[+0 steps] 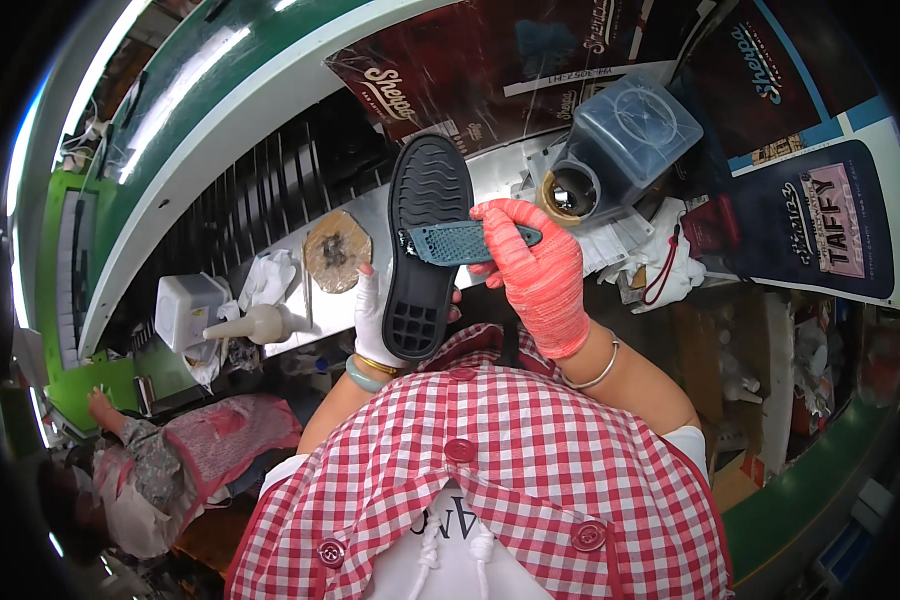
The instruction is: The person picks up black shoes from yellow crates and scrubs the soles with a blue brush. They repeatedly dip the brush into a container of liquid and scrub the shoe soles at a workstation, handling the shoes one at a time.
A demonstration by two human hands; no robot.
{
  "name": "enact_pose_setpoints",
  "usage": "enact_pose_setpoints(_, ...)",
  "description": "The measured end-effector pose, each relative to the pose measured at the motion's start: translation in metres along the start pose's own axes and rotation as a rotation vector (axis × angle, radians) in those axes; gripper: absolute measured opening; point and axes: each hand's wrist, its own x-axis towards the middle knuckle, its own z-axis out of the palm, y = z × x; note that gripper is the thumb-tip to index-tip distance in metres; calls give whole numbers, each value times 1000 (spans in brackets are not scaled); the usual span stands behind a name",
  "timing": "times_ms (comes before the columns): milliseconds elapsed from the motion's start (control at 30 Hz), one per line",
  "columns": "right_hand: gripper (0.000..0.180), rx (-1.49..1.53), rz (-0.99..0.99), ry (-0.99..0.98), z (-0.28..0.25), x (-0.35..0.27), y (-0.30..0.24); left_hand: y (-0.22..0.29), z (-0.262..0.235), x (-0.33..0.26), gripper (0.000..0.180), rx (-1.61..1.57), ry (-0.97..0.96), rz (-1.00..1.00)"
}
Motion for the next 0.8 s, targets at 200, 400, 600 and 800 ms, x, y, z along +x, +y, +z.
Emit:
enact_pose_setpoints(200, 22, -59, -3, -32, 1, -3, -2, 2, 10, 2, 83, 21, 6, 6)
enact_pose_setpoints(400, 21, -43, -37, -33, 6, -9, 6, 4, 12, 12, 79, 42, 55, 92)
enact_pose_setpoints(600, 19, -117, 15, -54, 7, -14, 3, 6, 21, 21, 74, -100, 134, 133)
enact_pose_setpoints(800, 20, -150, 44, -87, 6, -19, 1, 7, 18, 23, 75, -184, 98, 44)
